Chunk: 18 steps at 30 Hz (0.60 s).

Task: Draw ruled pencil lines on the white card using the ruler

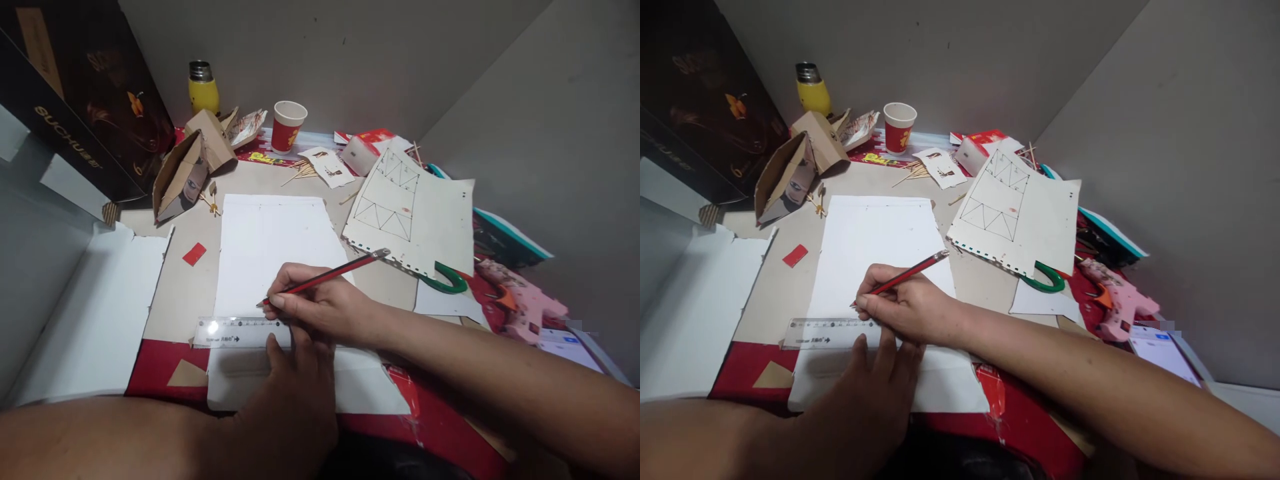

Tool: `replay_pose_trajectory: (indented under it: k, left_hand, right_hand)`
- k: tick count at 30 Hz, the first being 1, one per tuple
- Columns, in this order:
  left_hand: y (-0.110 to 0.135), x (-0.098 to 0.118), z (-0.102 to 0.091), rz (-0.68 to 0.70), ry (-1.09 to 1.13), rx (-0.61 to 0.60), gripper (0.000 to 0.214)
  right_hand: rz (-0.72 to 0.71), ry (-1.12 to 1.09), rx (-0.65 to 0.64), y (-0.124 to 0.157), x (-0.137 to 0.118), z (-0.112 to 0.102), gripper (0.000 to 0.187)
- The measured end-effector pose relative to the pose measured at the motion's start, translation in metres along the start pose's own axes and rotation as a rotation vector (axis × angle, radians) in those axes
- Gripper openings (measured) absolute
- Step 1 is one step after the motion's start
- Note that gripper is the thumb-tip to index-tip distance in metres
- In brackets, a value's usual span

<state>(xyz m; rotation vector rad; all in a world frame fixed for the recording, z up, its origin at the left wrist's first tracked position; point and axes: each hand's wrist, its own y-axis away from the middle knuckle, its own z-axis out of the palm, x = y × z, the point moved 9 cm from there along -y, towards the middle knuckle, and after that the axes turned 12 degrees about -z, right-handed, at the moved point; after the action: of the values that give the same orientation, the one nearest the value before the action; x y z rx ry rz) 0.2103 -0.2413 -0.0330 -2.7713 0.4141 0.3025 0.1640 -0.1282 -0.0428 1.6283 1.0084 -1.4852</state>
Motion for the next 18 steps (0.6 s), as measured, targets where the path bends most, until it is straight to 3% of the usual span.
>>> replay_pose_trajectory:
  k: [6,11,14,18]
  left_hand:
    - [0.001,0.002,0.006,-0.065,-0.037,0.004,0.044]
    - [-0.001,-0.007,0.001,0.008,-0.118,-0.051,0.046]
    - [0.000,-0.007,0.001,0.064,-0.123,-0.099,0.048]
    - [-0.002,-0.008,-0.002,0.035,-0.149,-0.092,0.046]
  right_hand:
    - [0.053,-0.077,-0.005,0.001,0.003,-0.002,0.012]
    - [-0.059,-0.056,0.124,0.003,-0.021,-0.032,0.013]
    - [-0.040,-0.057,0.185,0.010,-0.023,-0.044,0.014]
    - [0.056,-0.088,0.102,0.015,-0.006,-0.029,0.012]
